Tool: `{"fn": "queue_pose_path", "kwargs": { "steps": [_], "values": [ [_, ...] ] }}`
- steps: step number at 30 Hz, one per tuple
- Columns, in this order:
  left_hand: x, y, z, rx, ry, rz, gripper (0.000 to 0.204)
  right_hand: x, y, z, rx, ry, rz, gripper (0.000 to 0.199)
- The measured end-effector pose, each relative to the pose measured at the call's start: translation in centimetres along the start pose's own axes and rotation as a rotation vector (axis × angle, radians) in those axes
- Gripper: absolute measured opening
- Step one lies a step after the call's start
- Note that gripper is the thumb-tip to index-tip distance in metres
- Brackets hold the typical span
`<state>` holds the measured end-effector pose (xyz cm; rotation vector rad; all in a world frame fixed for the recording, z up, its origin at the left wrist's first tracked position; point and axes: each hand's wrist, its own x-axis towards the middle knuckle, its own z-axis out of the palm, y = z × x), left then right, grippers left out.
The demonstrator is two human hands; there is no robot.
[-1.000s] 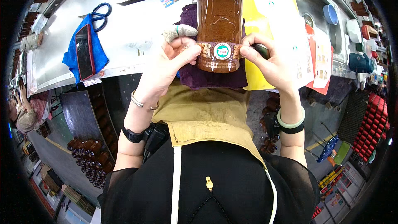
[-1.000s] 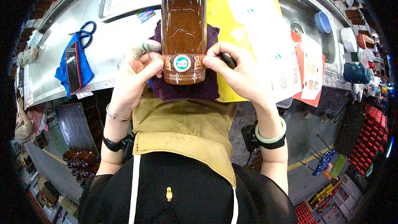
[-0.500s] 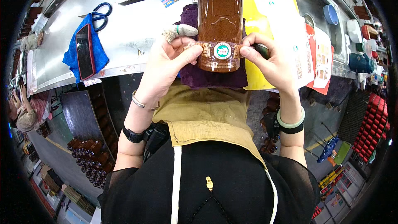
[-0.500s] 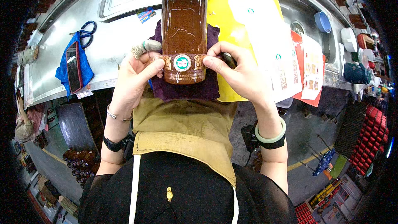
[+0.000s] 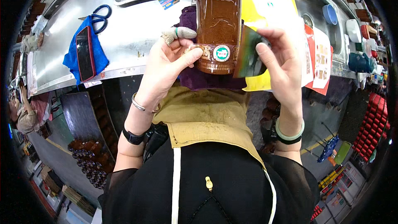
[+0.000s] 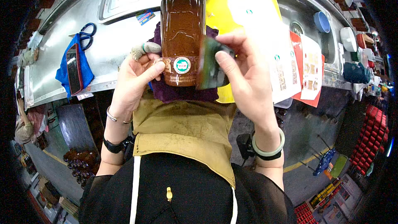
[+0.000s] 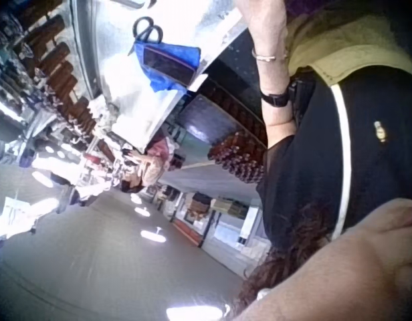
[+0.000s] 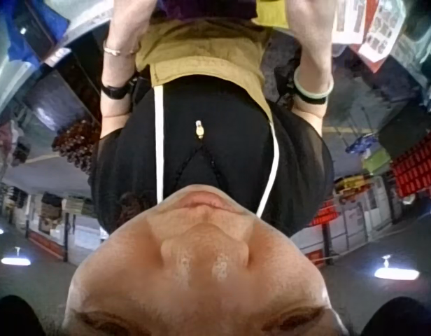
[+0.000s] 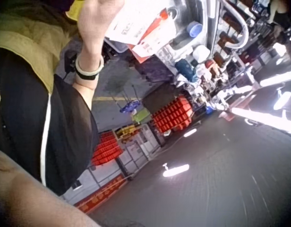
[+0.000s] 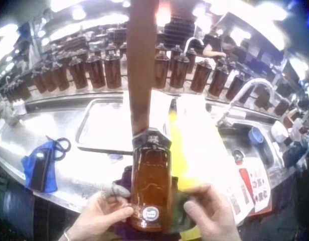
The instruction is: The recorder is applying several stickers/labels to a brown plastic bottle on a production line.
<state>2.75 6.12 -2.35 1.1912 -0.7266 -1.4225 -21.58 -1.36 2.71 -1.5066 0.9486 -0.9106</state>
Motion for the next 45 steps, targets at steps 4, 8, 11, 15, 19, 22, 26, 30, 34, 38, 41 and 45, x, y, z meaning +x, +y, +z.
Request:
{"fn": "queue_pose_path", "kwargs": {
  "steps": [4,8,11,15,19,22,26,30,34,38,41,45],
  "values": [
    [0.2,0.2,0.0,-0.002,-0.012,-0.019,0.042,-0.6,3.0,-1.0,-0.363,0.097,0.082,0.025],
    [0.2,0.3,-0.1,0.006,-0.010,-0.029,0.043,-0.8,3.2,-1.9,-0.162,0.126,0.092,0.030],
    [-0.1,-0.9,0.3,0.071,0.136,0.150,0.040,-1.0,2.1,-1.4,-0.119,0.050,0.111,0.029],
    [-0.6,-1.9,-0.7,0.740,0.411,0.547,0.043,-1.0,1.1,-1.0,-0.362,-0.093,-0.043,0.061],
    [-3.1,-2.5,-0.1,1.050,0.100,0.658,0.084,-1.2,1.9,2.3,-0.782,-0.011,-0.314,0.121],
    [-3.9,-3.8,1.6,0.992,0.046,0.522,0.101,-0.8,4.2,3.6,-0.743,0.070,-0.349,0.108],
    [-3.6,-4.1,1.5,1.127,0.037,0.554,0.089,-0.8,3.3,3.0,-0.604,0.050,-0.351,0.095],
    [-3.9,-2.6,3.1,1.294,-0.072,0.623,0.087,-0.3,1.4,2.3,-0.492,0.030,-0.387,0.090],
    [-3.6,-2.9,1.2,1.014,0.203,0.652,0.107,-0.4,0.5,2.3,-0.607,0.066,-0.358,0.088],
    [-2.4,-2.8,0.7,0.641,0.093,0.593,0.083,-1.1,2.6,3.2,-0.734,0.094,-0.429,0.091],
    [-1.1,-2.0,2.3,0.535,0.083,0.593,0.078,-1.2,2.2,3.1,-0.621,0.036,-0.342,0.093],
    [-0.4,-2.0,3.7,0.449,0.082,0.394,0.088,-1.2,1.8,1.8,-0.554,-0.043,-0.334,0.092]
  ]
}}
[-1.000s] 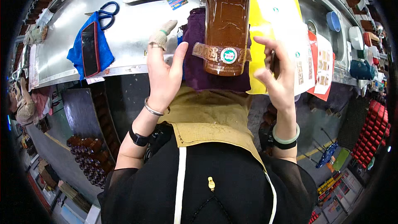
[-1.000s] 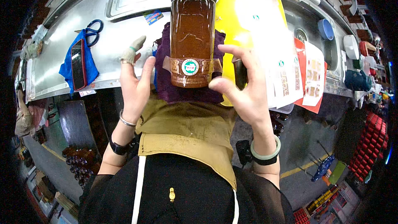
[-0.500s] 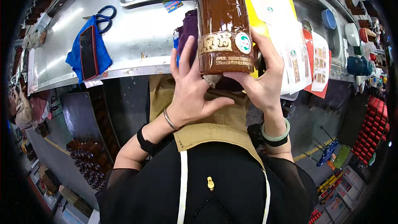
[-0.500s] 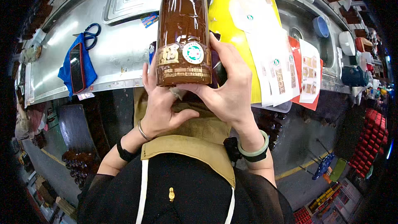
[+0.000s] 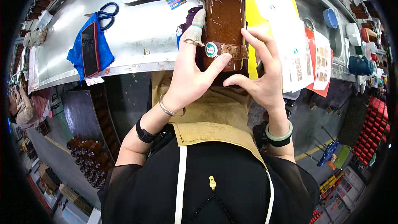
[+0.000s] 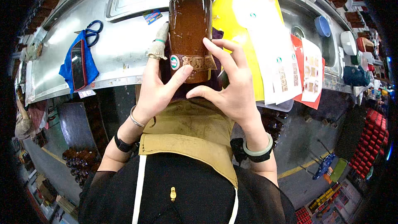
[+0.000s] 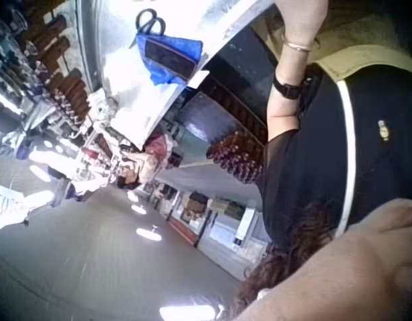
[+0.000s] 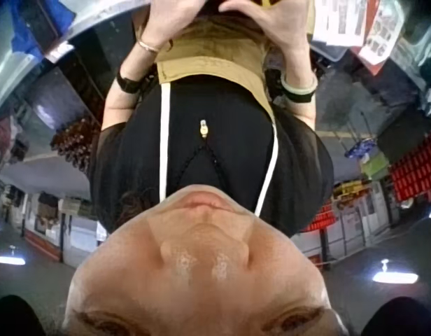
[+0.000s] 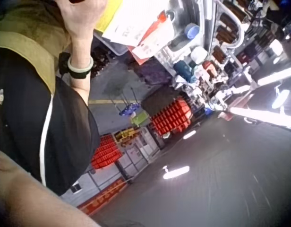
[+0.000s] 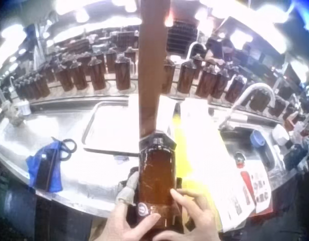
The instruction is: The recorder is applying several stickers/labels to a brown plastic bottle on a production line.
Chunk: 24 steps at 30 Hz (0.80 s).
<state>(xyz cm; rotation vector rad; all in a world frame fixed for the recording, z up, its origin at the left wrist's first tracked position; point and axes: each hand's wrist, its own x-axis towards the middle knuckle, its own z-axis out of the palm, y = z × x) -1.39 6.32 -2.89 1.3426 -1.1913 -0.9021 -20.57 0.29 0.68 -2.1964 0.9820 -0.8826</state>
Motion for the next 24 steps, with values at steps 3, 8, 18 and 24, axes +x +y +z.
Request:
{"fn": "queue_pose_path", "kwargs": {
  "steps": [3,8,18,24],
  "values": [
    [-0.1,-0.4,-0.2,-0.021,0.016,0.064,0.091,-0.7,0.2,-0.6,0.096,-0.017,0.149,0.071],
    [-0.6,1.5,-1.3,0.487,-0.034,0.393,0.092,-1.0,0.8,0.2,0.325,0.067,0.351,0.042],
    [-3.0,0.1,0.0,0.754,0.120,0.636,0.048,0.2,0.8,0.9,0.387,0.167,0.334,0.033],
    [-1.0,1.0,0.8,0.782,0.188,0.702,0.055,0.1,1.5,1.1,0.450,0.183,0.401,0.032]
  ]
}}
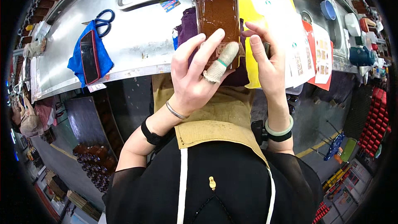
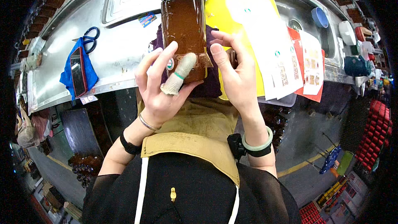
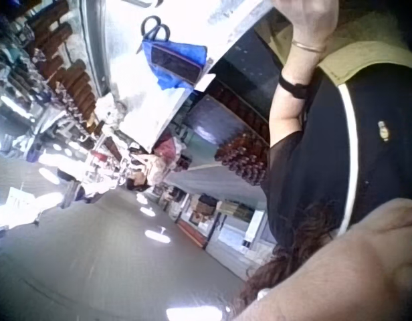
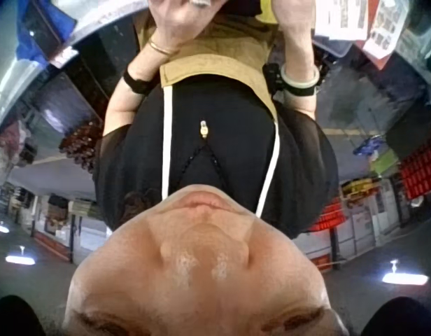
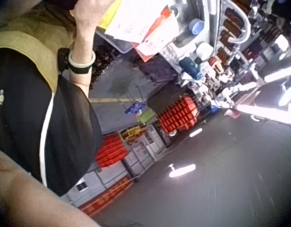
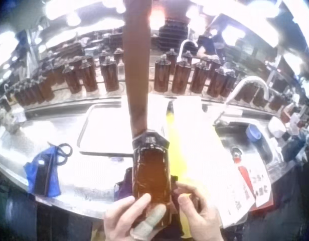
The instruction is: The recorder is applying several stickers/labels to a brown plastic bottle on a production line.
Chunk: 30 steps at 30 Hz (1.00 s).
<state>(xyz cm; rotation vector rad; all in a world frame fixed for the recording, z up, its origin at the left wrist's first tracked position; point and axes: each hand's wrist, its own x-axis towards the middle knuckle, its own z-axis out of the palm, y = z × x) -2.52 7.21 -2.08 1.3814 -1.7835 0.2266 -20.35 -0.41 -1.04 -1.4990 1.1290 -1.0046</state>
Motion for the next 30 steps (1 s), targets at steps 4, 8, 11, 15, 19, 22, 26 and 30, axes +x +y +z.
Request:
{"fn": "queue_pose_path", "kwargs": {
  "steps": [4,8,11,15,19,22,26,30],
  "values": [
    [0.2,-1.6,0.1,-0.191,0.016,-0.095,0.072,-0.1,-0.5,0.1,-0.067,0.013,-0.022,0.036],
    [-2.5,-2.1,0.2,-0.294,-0.017,-0.260,0.069,0.0,-0.4,0.2,-0.062,-0.003,0.018,0.042],
    [-2.9,-2.3,0.6,-0.302,0.054,-0.211,0.065,-0.1,-1.3,0.6,0.023,-0.015,0.086,0.045],
    [-3.1,-2.4,0.6,-0.276,0.039,-0.200,0.070,-0.5,-3.1,2.1,-0.183,-0.013,-0.049,0.066],
    [-2.9,-2.5,0.6,-0.260,0.035,-0.170,0.069,-0.8,-2.5,3.0,-0.245,0.028,-0.019,0.067],
    [-1.8,-2.2,0.2,-0.223,0.029,-0.121,0.063,-0.8,-2.8,2.4,0.000,0.017,0.131,0.058],
    [-0.8,-1.6,-0.3,-0.129,0.004,-0.034,0.058,-1.2,-3.3,2.2,-0.102,-0.015,0.098,0.068],
    [-1.1,-1.6,0.0,-0.237,0.023,-0.116,0.059,-1.2,-1.8,2.3,-0.071,-0.014,0.100,0.071]
  ]
}}
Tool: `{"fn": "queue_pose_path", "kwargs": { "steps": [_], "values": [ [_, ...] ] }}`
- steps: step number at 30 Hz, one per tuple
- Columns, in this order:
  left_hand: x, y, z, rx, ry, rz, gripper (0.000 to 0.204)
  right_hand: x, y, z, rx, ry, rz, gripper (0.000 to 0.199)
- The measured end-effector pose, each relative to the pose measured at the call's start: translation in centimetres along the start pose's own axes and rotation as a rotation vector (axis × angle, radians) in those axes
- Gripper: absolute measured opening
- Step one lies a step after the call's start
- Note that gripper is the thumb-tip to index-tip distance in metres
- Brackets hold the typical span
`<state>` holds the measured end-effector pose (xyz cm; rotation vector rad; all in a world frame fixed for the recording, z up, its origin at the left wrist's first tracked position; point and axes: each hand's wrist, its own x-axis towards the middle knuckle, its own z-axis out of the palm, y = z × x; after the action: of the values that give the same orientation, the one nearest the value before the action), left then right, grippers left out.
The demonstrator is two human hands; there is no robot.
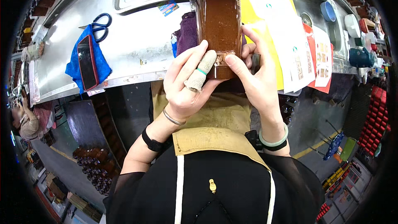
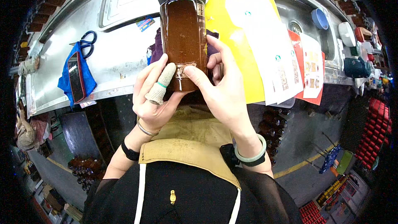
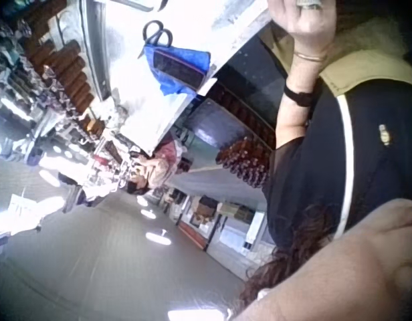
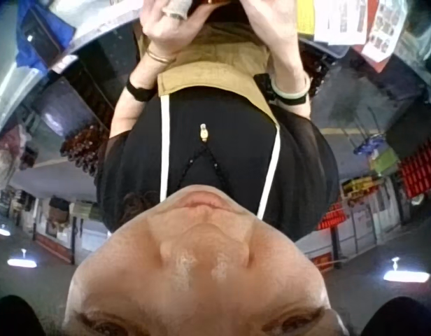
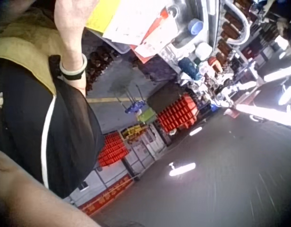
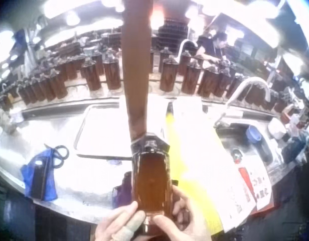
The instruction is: The recorder is applying several stickers/labels to a brown plastic bottle on a production line.
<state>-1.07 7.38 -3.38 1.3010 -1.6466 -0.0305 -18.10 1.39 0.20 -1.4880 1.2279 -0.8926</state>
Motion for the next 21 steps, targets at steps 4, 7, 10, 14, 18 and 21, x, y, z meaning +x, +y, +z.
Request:
{"fn": "queue_pose_path", "kwargs": {
  "steps": [4,7,10,14,18,21],
  "values": [
    [0.0,-0.1,0.3,-0.007,0.026,0.016,0.060,0.0,0.1,0.0,0.095,-0.015,0.065,0.069],
    [0.0,-0.1,0.2,0.009,0.014,0.020,0.060,0.0,0.2,0.0,0.158,-0.017,0.093,0.067],
    [-0.3,-0.3,0.4,-0.004,0.026,0.026,0.059,-0.2,0.0,0.0,0.080,-0.020,0.048,0.065],
    [-0.2,-0.1,0.3,0.015,0.007,0.024,0.059,-0.2,0.0,0.2,0.119,-0.010,0.059,0.064],
    [-0.3,-0.1,0.1,0.022,-0.028,0.019,0.063,-0.1,0.1,-0.5,0.149,-0.062,0.053,0.059],
    [-0.4,-0.2,0.4,0.026,-0.009,0.028,0.064,0.1,-0.3,-1.1,0.149,-0.074,0.094,0.055]
  ]
}}
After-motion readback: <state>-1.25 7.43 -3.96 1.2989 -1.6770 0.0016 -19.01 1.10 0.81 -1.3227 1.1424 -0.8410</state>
